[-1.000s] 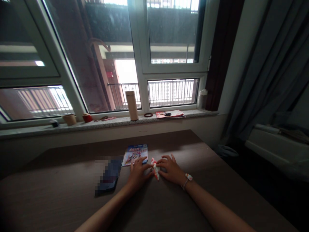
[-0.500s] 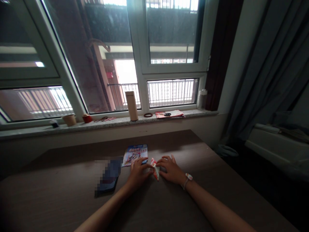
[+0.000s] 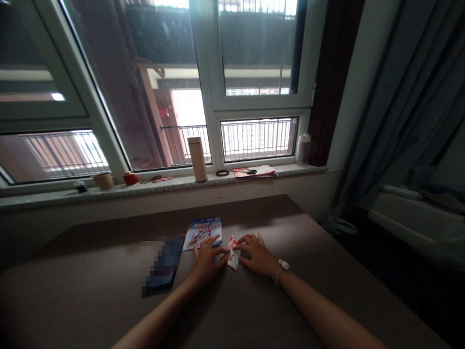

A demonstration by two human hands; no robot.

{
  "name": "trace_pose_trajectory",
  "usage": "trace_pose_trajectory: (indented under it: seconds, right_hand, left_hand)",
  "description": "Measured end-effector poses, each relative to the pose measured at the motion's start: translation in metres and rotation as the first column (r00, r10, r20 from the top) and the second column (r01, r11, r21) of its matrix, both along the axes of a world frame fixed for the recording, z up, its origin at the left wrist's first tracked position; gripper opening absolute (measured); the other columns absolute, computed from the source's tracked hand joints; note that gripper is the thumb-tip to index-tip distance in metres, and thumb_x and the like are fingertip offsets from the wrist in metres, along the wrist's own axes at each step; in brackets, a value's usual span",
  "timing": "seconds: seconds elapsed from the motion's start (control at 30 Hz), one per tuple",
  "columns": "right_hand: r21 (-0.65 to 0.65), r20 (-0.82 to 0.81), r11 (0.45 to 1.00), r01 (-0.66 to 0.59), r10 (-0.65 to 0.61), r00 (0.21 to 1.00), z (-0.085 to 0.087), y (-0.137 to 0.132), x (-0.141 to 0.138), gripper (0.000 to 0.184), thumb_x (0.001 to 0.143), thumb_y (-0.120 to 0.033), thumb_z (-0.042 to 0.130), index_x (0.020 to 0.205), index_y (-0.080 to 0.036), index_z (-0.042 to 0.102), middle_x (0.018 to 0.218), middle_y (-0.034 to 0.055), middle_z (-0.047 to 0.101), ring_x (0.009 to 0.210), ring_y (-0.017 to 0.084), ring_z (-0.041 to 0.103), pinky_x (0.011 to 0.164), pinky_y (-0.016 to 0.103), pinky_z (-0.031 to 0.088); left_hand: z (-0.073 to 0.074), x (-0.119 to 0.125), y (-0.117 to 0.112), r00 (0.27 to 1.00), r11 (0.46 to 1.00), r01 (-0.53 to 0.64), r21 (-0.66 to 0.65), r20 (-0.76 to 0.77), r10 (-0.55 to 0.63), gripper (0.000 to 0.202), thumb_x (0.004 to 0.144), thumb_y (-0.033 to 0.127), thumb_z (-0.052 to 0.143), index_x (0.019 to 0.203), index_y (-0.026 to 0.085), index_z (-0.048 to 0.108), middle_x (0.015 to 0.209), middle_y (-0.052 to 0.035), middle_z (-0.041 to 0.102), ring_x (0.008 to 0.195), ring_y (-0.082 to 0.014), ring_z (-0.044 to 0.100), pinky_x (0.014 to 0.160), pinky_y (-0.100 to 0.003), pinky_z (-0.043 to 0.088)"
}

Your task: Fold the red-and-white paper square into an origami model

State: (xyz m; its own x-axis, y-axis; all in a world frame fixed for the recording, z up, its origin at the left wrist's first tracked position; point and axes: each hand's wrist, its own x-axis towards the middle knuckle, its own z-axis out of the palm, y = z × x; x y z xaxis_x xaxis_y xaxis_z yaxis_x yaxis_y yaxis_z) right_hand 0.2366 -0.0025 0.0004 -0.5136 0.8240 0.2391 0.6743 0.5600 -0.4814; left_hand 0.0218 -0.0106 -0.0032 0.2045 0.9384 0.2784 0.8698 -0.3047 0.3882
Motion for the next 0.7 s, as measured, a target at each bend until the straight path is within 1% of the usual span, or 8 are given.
trace_pose_trajectory:
  seconds: [0.1, 0.2, 0.3, 0.37, 0.47, 0.57, 0.6, 0.7]
  right_hand:
    - [-0.005, -0.046, 1.0, -0.001, 0.001, 0.999, -0.001, 0.001, 0.001, 0.031, 0.087, -0.035, 0.061, 0.118, -0.034, 0.064, 0.125, 0.0025, 0.059, 0.126, 0.026, 0.043, 0.116, 0.058, 0.011]
    - [-0.008, -0.128, 1.0, 0.001, -0.002, 0.992, -0.006, 0.005, 0.003, 0.026, 0.087, -0.035, 0.061, 0.112, -0.029, 0.064, 0.121, 0.0033, 0.062, 0.121, 0.025, 0.047, 0.114, 0.052, 0.022]
    - [0.011, -0.218, 1.0, 0.011, -0.008, 0.976, -0.013, 0.012, 0.006, 0.018, 0.091, -0.037, 0.057, 0.099, -0.024, 0.066, 0.115, 0.005, 0.063, 0.115, 0.023, 0.051, 0.108, 0.044, 0.034]
    - [0.02, -0.249, 0.998, 0.053, -0.046, 0.967, -0.017, 0.016, 0.007, 0.019, 0.092, -0.035, 0.054, 0.091, -0.022, 0.068, 0.117, 0.0072, 0.061, 0.114, 0.023, 0.051, 0.104, 0.042, 0.038]
    - [0.053, -0.22, 0.997, 0.054, -0.041, 0.975, -0.019, 0.017, 0.007, 0.008, 0.086, -0.025, 0.063, 0.086, -0.022, 0.069, 0.117, 0.007, 0.059, 0.115, 0.024, 0.051, 0.104, 0.041, 0.038]
    - [0.125, -0.175, 0.992, 0.024, -0.002, 0.985, -0.015, 0.013, 0.006, 0.009, 0.082, -0.019, 0.066, 0.087, -0.025, 0.072, 0.113, 0.0047, 0.061, 0.114, 0.023, 0.051, 0.105, 0.042, 0.037]
    - [0.143, -0.154, 0.99, 0.014, 0.009, 0.988, -0.012, 0.011, 0.006, 0.011, 0.083, -0.018, 0.066, 0.086, -0.026, 0.073, 0.109, 0.0039, 0.063, 0.112, 0.023, 0.052, 0.105, 0.044, 0.036]
    - [0.141, -0.091, 0.99, -0.014, 0.027, 0.995, -0.008, 0.008, 0.007, 0.015, 0.084, -0.016, 0.064, 0.089, -0.028, 0.073, 0.098, 0.0015, 0.067, 0.105, 0.021, 0.057, 0.111, 0.053, 0.024]
  left_hand:
    - [-0.001, -0.001, 0.0, 1.0, 1.0, -0.012, -0.022, 0.003, 0.012, 0.018, 0.082, 0.035, 0.069, 0.099, 0.037, 0.077, 0.145, -0.0058, 0.049, 0.138, -0.0383, 0.035, 0.109, -0.072, 0.012]
    - [0.0, -0.001, 0.0, 1.0, 1.0, -0.013, -0.029, -0.004, 0.013, 0.017, 0.083, 0.036, 0.068, 0.099, 0.037, 0.077, 0.146, -0.0059, 0.048, 0.138, -0.0373, 0.034, 0.11, -0.072, 0.011]
    - [0.0, -0.001, -0.001, 1.0, 0.999, -0.014, -0.033, -0.008, 0.014, 0.018, 0.084, 0.037, 0.068, 0.099, 0.037, 0.077, 0.145, -0.0059, 0.049, 0.138, -0.0371, 0.033, 0.11, -0.072, 0.01]
    - [0.001, -0.001, -0.001, 1.0, 0.999, -0.015, -0.039, -0.012, 0.014, 0.018, 0.084, 0.037, 0.067, 0.099, 0.037, 0.077, 0.146, -0.0063, 0.048, 0.138, -0.0372, 0.033, 0.11, -0.072, 0.01]
    - [0.001, -0.001, 0.0, 1.0, 0.999, -0.012, -0.046, -0.012, 0.012, 0.018, 0.084, 0.037, 0.067, 0.099, 0.036, 0.077, 0.145, -0.0065, 0.048, 0.139, -0.0364, 0.033, 0.111, -0.071, 0.008]
    - [0.001, -0.001, 0.001, 1.0, 0.998, -0.011, -0.064, -0.004, 0.011, 0.018, 0.085, 0.039, 0.065, 0.099, 0.036, 0.076, 0.143, -0.0061, 0.05, 0.138, -0.0353, 0.034, 0.112, -0.069, 0.01]
    - [0.001, -0.001, 0.001, 1.0, 0.998, -0.011, -0.069, -0.004, 0.011, 0.018, 0.085, 0.039, 0.065, 0.1, 0.036, 0.076, 0.143, -0.0059, 0.05, 0.138, -0.0349, 0.035, 0.112, -0.069, 0.01]
    - [0.001, -0.001, 0.001, 1.0, 0.997, -0.005, -0.072, -0.01, 0.005, 0.019, 0.085, 0.039, 0.065, 0.101, 0.037, 0.075, 0.143, -0.0051, 0.05, 0.138, -0.0342, 0.034, 0.112, -0.069, 0.011]
